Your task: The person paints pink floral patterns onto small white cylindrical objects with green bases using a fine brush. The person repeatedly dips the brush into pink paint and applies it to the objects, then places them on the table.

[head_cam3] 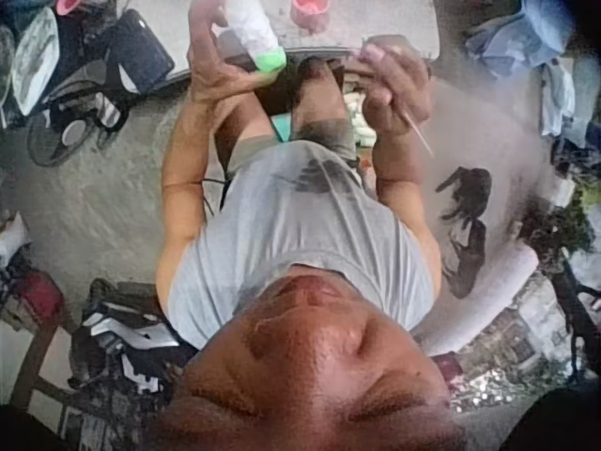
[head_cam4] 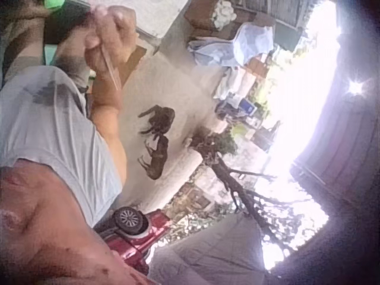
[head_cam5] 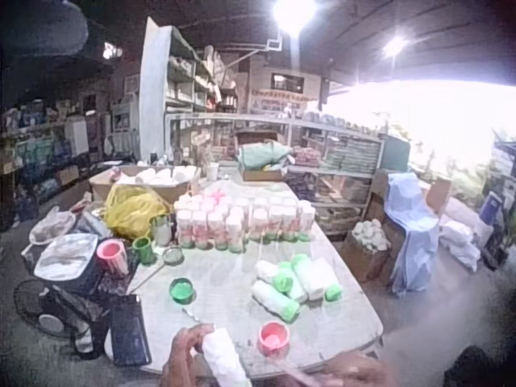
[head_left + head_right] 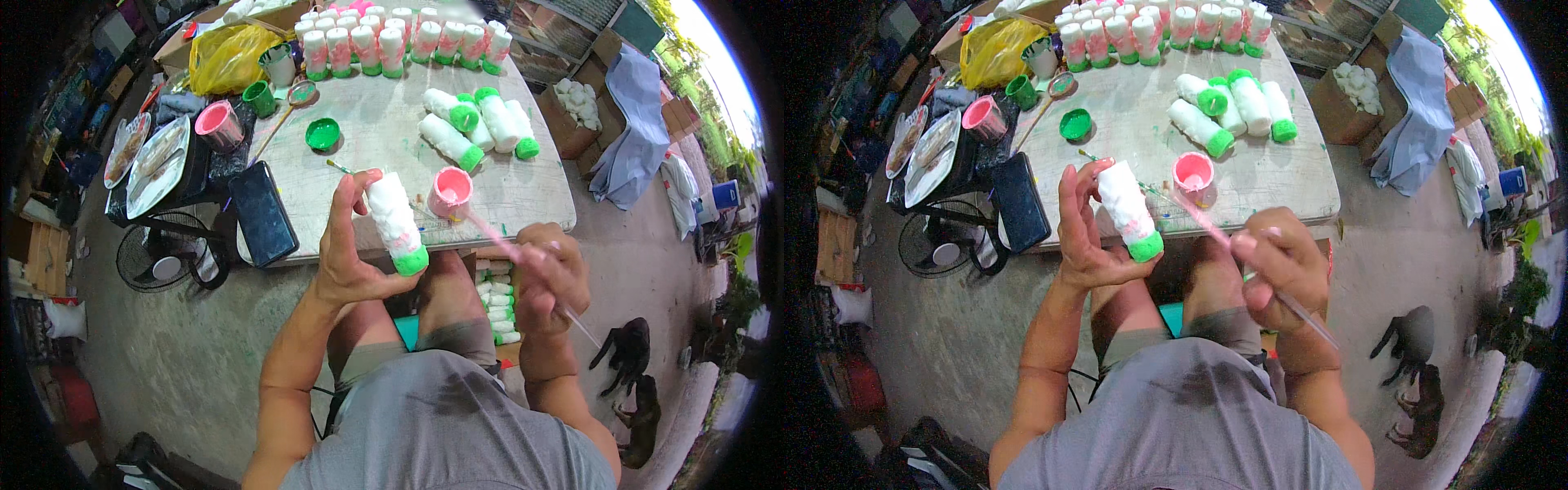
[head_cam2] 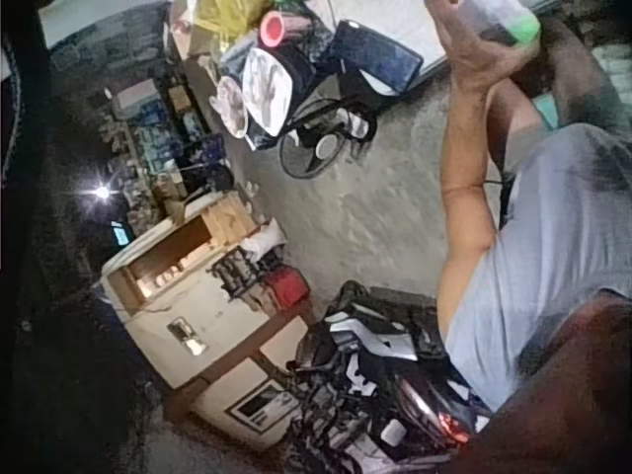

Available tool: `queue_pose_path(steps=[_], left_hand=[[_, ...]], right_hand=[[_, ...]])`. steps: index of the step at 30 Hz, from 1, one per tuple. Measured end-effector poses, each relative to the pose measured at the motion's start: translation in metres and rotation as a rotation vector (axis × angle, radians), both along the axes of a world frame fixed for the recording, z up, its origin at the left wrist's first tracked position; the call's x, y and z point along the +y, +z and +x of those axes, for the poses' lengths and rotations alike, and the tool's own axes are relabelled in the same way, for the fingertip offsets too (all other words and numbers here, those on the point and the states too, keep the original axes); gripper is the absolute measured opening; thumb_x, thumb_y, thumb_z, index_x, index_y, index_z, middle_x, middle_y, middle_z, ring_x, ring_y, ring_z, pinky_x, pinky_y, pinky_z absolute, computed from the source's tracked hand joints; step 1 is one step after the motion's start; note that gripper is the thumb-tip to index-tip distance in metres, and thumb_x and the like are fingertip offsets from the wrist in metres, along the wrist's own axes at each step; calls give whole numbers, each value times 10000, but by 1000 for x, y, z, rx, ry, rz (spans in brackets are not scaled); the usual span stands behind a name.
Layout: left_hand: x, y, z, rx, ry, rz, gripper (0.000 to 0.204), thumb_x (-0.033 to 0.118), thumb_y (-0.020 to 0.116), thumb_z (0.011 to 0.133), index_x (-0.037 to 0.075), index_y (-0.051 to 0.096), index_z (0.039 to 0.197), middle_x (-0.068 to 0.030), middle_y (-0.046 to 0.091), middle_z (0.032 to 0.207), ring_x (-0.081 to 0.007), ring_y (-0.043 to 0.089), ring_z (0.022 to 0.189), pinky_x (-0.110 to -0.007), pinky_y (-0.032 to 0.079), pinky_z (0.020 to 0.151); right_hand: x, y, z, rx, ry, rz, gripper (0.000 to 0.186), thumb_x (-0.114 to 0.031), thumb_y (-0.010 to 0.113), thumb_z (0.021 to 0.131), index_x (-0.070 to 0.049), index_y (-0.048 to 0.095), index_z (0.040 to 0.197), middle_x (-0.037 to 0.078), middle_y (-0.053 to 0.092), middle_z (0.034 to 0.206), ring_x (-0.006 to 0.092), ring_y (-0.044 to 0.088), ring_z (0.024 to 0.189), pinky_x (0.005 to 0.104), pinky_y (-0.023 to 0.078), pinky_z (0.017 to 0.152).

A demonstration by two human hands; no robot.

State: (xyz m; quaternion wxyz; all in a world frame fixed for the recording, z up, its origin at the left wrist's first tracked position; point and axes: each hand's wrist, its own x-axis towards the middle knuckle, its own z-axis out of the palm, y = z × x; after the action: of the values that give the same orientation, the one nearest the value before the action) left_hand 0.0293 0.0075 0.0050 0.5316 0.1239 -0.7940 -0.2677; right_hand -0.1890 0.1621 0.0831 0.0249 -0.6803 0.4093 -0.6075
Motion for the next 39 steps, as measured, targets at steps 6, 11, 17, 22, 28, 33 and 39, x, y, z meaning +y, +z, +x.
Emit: queue_pose_path(steps=[6,11,17,22,28,33,39], left_hand=[[-5,-2,-9,59,17,-7,1380,198,962,534,9,155,1637,-232,534,1438,-344,581,1240,-429,475,1021],[-7,-10,-8,12,-8,11,1420,234,968,518,10,138,1648,-234,507,1469,-308,526,1318,-420,391,1102],[-6,-8,-7,45,-48,75,1371,268,962,547,-9,182,1639,-215,533,1448,-282,524,1306,-409,373,1111],[-5,-9,-6,43,-16,101,1395,281,973,537,-16,176,1642,-201,539,1441,-253,542,1245,-365,384,1054],[-5,-8,-8,58,-32,88,1377,269,972,535,-29,202,1637,-197,545,1427,-243,541,1239,-366,386,1061],[-6,-9,-9,68,-37,123,1369,254,969,529,-30,215,1636,-196,542,1428,-243,541,1244,-366,387,1070],[-6,-8,-7,49,-29,121,1364,227,963,519,-40,221,1632,-203,519,1456,-249,537,1268,-371,388,1095]], right_hand=[[15,-23,23,114,-76,34,243,25,765,887,15,688,1117,192,725,1010,341,757,892,413,617,747],[5,-26,33,234,-78,23,369,59,824,791,17,681,1129,171,722,1020,341,753,921,424,626,767],[-8,-35,36,320,-33,-13,383,71,825,753,50,687,1109,180,705,1042,360,743,937,445,633,757],[-12,-41,36,333,-24,-29,361,83,793,754,62,690,1100,172,695,1033,364,738,924,449,631,748],[-6,-35,35,356,-19,16,360,91,773,763,62,689,1112,166,684,1042,358,734,919,440,630,753],[-4,-30,34,317,-20,41,313,73,777,788,46,702,1091,176,701,1050,354,736,896,434,625,760],[-3,-36,36,-54,-52,117,119,-46,716,972,41,684,1046,165,729,889,292,736,803,385,611,747]])
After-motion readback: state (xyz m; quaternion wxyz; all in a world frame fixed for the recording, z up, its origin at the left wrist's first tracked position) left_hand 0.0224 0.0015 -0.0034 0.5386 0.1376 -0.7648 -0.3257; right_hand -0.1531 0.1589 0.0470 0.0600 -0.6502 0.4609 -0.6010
